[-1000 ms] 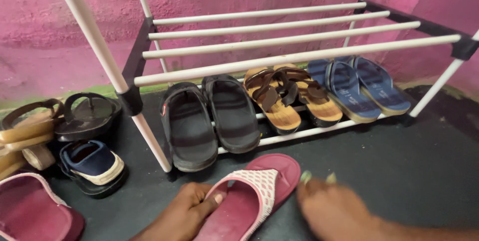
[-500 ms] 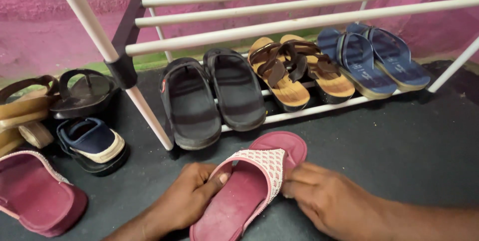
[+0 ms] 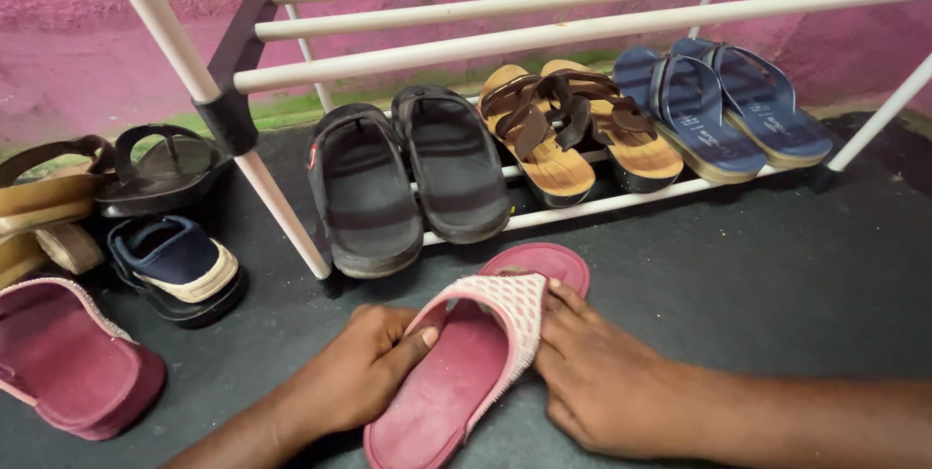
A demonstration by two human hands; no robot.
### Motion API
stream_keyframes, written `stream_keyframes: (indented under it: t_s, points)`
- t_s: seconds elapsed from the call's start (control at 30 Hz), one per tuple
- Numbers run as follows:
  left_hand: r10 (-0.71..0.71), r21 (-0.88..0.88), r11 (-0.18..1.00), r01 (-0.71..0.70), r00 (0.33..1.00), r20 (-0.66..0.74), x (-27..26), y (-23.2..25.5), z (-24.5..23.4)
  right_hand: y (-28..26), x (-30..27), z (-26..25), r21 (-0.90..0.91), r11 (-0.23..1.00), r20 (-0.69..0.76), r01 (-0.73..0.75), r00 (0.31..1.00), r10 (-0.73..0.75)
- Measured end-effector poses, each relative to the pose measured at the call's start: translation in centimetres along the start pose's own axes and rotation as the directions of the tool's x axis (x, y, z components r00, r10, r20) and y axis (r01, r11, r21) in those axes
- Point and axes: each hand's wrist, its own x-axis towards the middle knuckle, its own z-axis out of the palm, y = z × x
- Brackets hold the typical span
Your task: The person wipes several pairs of shoes and sandals with a cloth, including a black slip-on, a pink slide, and a blue sneaker. The person picks up each shoe, wipes the upper and sole, and places them back on the floor or rack.
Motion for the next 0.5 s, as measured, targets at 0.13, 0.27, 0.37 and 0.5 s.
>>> stream_keyframes:
  t_s: [0.13, 0.27, 0.37, 0.5]
  points:
    - [-0.033, 0.052, 0.998, 0.035, 0.998, -0.047, 0.1, 0.7, 0.3, 0.3, -0.2, 0.0, -0.138, 0.988, -0.026, -0.063, 0.998, 0.06]
    - [-0.038, -0.003, 0.999, 0.038, 0.999, -0.019, 0.4, 0.6, 0.4, -0.9, -1.6, -1.5, -0.323, 0.944, -0.029, -0.059, 0.998, 0.052]
    - [-0.06, -0.089, 0.994, 0.063, 0.998, 0.037, 0.5, 0.3, 0.3, -0.8, -1.6, -3.4, -0.186, 0.925, 0.245, -0.331, 0.896, 0.37]
    - [-0.083, -0.163, 0.981, 0.1, 0.99, 0.111, 0.4, -0.4, 0.0, 2.2, -0.2, -5.3, -0.307, 0.79, 0.166, -0.531, 0.787, 0.594]
